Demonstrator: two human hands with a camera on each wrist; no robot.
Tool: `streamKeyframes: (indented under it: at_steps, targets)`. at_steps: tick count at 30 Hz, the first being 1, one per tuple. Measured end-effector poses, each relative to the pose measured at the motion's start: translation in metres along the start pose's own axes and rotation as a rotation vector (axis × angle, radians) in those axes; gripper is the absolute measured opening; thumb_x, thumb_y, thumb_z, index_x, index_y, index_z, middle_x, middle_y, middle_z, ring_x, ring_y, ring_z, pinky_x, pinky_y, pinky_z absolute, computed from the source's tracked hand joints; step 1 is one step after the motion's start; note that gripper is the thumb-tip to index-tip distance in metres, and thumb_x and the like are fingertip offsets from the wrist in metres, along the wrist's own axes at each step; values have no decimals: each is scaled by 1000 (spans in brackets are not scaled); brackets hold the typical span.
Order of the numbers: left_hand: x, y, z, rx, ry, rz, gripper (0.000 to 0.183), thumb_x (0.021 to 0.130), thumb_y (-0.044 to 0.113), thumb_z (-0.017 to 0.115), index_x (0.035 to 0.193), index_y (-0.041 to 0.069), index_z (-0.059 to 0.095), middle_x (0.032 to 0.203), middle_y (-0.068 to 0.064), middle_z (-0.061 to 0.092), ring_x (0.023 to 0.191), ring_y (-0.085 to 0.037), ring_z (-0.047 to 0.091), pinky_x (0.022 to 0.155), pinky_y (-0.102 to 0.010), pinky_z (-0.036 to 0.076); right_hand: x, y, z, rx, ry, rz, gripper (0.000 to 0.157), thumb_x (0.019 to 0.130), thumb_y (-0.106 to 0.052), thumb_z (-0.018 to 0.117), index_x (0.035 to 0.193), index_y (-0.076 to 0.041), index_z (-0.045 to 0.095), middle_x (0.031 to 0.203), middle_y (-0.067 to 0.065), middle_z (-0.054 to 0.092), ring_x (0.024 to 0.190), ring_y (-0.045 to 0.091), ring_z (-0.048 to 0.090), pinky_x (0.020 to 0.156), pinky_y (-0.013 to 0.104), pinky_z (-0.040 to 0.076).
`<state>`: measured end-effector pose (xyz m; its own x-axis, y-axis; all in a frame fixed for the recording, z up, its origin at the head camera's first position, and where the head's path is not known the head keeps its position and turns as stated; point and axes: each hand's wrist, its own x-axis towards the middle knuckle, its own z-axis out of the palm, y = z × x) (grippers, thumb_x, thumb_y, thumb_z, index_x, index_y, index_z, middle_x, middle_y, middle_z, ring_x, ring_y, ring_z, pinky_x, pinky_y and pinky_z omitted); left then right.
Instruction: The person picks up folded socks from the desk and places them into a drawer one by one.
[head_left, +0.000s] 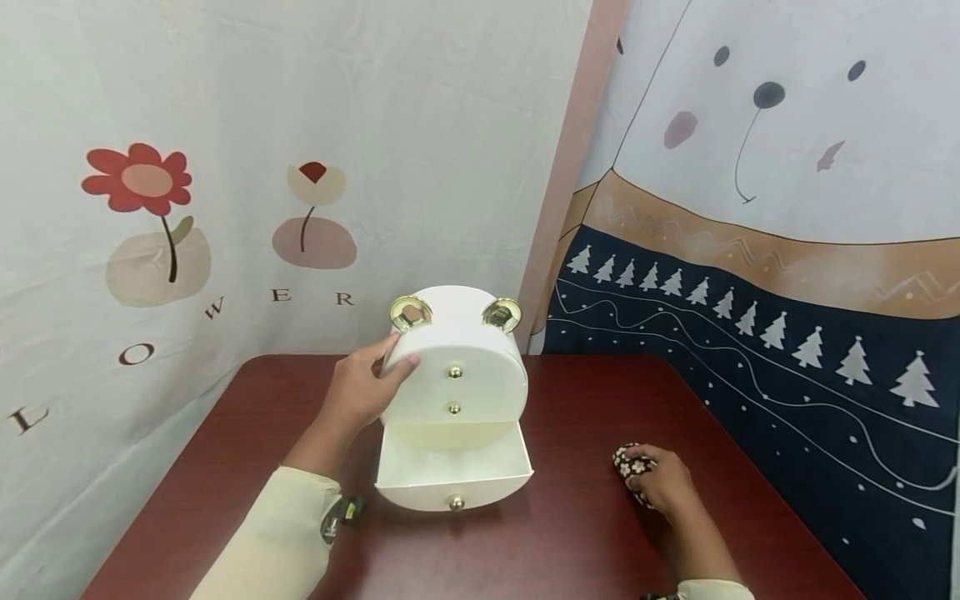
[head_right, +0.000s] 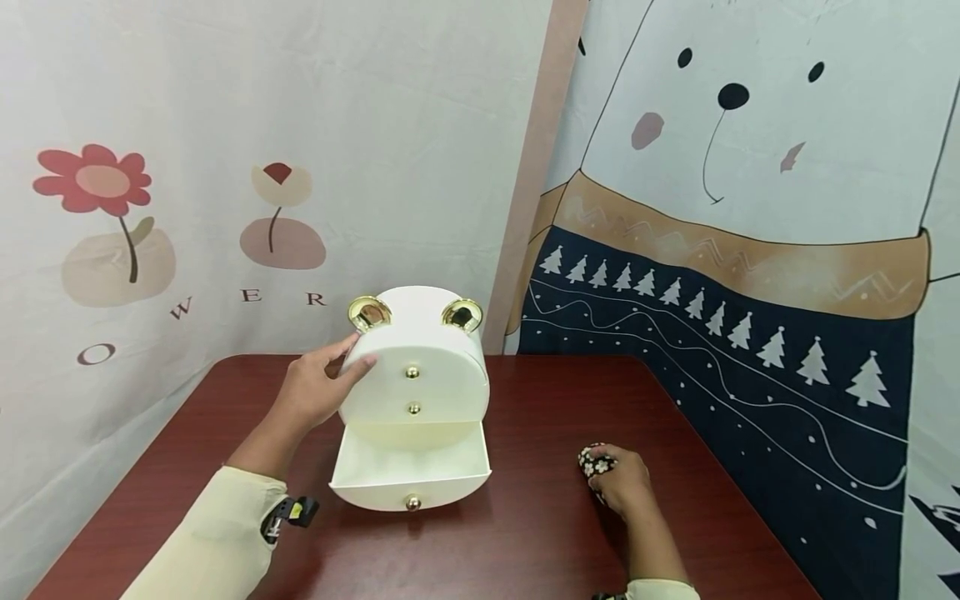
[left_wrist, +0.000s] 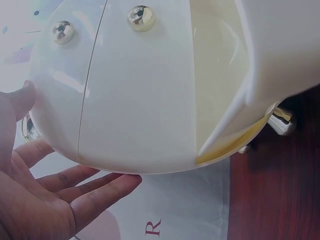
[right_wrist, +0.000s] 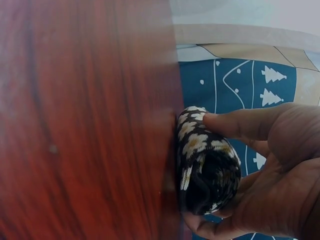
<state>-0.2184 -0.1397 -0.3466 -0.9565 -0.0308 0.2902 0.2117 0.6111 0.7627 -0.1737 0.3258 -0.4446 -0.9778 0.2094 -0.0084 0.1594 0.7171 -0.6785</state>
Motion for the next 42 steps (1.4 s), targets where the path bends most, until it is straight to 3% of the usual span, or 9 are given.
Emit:
streamKeyframes:
  at_steps: [8,14,27,32,37,39,42]
  targets:
    - [1,2,1,13,9,-2,64,110,46,66,163,13,53,153,-29,61,128,-45,72,98,-56,64,-1,-1,0,-19,2,-10,49,76,2,85,124,-3,78,129,40,68,104,44,66,76,41,57]
    - [1,3,1,0,13,-6,64,109,47,67,162,13,53,154,-28,62,126,-44,74,95,-55,65,-3,-3,-1,-22,11,-10,47,77,0,85,123,-4,80,141,39,64,119,53,64,92,54,57]
    - [1,3,-3,26,-6,-19,67,109,51,65,163,13,52,156,-28,61,126,-43,74,97,-55,64,-4,-4,5,28,-20,0,44,82,-1,87,125,-5,80,147,40,60,125,55,62,95,55,58]
    - [1,3,-3,38,-17,-27,68,109,52,64,164,14,51,158,-26,59,129,-42,72,100,-56,62,-5,-7,7,7,-37,-16,32,92,-5,79,124,-6,81,151,37,59,135,59,56,104,63,52]
    - [1,3,-3,53,-22,-32,69,109,53,63,164,15,50,158,-26,59,129,-41,71,102,-57,61,-3,-9,9,-11,-44,-36,30,93,-3,74,121,-6,83,150,36,60,113,46,62,87,46,53]
    - [2,2,-3,57,-23,-30,69,109,55,63,165,16,49,158,-25,59,129,-41,71,102,-57,61,-2,-11,10,0,-49,-38,29,95,-3,72,121,-6,84,150,36,61,112,41,61,86,43,51]
    - [3,1,-2,58,-26,-28,70,109,56,62,165,16,48,159,-25,58,130,-42,71,101,-57,61,-2,-12,10,-5,-57,-47,28,101,-4,65,122,-6,83,151,34,61,127,52,60,100,57,53]
